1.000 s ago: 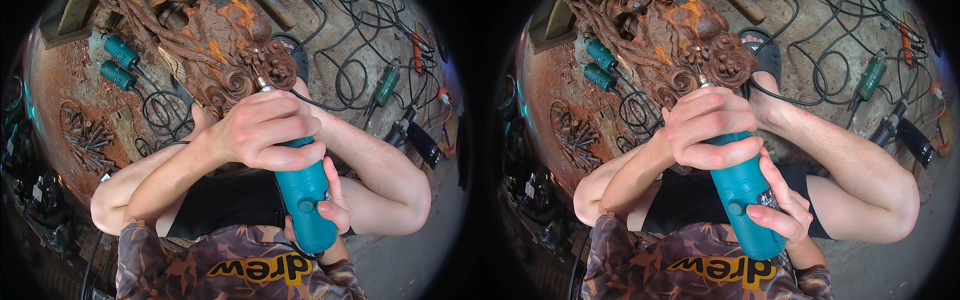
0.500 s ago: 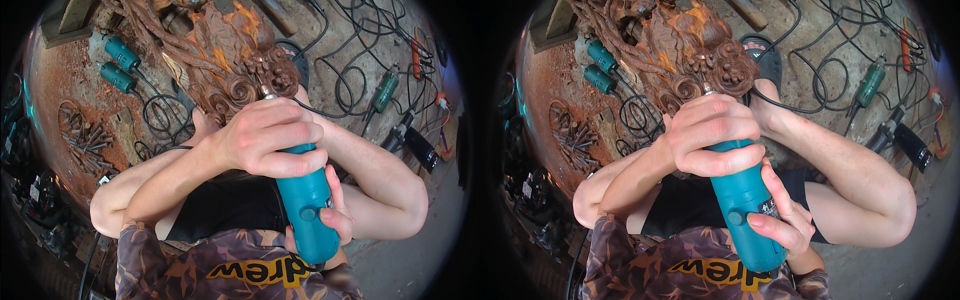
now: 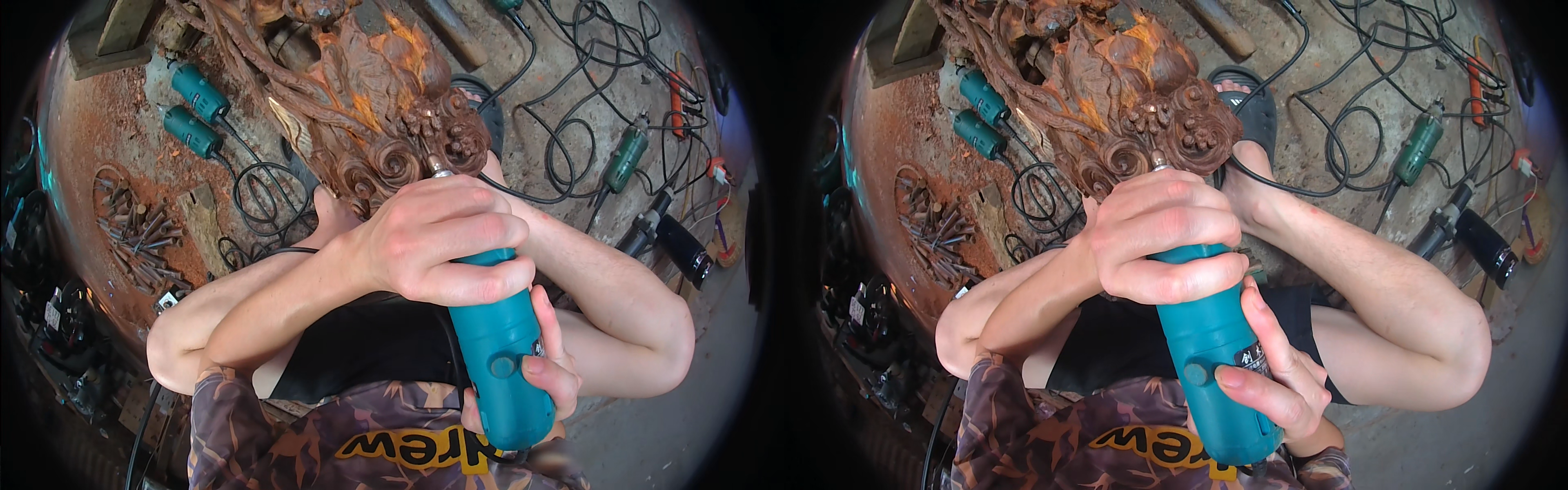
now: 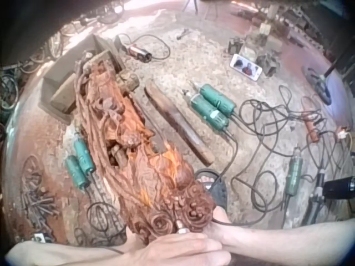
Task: The person sits on the floor and uses a rotary tool to carve intricate details into a large piece of wood. They switch between different rotary tools and bits to refine the carved patterns.
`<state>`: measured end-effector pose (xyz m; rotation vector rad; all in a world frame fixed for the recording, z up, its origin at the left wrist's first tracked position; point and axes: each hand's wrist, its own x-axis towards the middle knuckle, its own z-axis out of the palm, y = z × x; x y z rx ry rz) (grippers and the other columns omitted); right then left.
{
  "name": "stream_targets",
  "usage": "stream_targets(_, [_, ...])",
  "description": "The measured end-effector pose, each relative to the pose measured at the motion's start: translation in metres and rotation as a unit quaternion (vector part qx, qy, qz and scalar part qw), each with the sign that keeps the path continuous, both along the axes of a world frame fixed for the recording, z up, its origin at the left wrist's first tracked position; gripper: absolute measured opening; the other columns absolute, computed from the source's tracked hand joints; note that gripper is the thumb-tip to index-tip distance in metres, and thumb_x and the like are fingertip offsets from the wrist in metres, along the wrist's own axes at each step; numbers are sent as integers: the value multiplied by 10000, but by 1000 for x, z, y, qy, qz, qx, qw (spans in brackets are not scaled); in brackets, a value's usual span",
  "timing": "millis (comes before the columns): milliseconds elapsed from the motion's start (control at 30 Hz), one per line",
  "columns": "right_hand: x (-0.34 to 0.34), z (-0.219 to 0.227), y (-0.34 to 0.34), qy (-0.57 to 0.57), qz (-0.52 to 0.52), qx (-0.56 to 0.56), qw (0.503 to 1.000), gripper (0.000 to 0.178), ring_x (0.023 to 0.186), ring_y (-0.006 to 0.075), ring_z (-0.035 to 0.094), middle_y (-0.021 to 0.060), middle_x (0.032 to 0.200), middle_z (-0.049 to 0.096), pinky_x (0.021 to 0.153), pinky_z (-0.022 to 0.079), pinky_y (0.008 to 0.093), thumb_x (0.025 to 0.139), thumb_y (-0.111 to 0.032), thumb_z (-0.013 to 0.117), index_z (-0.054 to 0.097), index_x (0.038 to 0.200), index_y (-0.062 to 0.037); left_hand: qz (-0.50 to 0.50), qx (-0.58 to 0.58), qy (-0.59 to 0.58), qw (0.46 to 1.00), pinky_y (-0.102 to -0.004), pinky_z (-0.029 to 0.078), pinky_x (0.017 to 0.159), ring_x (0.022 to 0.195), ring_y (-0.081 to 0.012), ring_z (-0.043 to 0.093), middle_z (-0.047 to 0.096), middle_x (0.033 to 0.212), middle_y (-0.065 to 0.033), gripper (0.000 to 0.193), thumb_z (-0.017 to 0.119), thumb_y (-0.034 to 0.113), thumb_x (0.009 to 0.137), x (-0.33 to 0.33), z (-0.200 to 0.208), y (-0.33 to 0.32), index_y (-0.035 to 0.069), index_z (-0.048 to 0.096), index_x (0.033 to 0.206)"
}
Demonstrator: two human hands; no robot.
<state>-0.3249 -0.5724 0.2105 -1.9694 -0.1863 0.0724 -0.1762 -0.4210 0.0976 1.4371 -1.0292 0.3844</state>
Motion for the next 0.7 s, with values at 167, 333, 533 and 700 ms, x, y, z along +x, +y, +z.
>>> stream_targets(167, [-2,0,1,-36,-3,-37,999,644,1201,615,593,547,1347,444,936,590,622,826,-237,749,380,1323,-63,-37,31,6,999,-333,554,611,761,-231,651,657,966,-92,347,780,161,703,0,3,9,92,705,1034])
stream_targets(333, [-2,1,7,-51,-23,-60,997,664,1154,574,636,528,1329,470,898,623,583,834,-273,748,371,1337,-58,-2,-1,8,1000,-302,507,554,682,-198,594,631,926,-69,305,740,190,655,-4,3,1,100,693,944])
stream_targets(533, [-13,16,11,10,-50,-39,998,681,1157,559,638,513,1391,432,891,625,579,841,-275,756,360,1372,-120,-5,3,19,1000,-295,495,547,712,-199,617,631,925,-71,286,732,191,663,-9,9,2,94,694,930])
stream_targets(700, [-13,14,5,10,-38,-40,998,713,1180,563,625,515,1420,409,907,615,580,832,-309,791,367,1378,-134,-8,11,30,999,-297,503,561,727,-206,627,631,930,-76,292,726,192,658,-9,11,1,88,693,929])
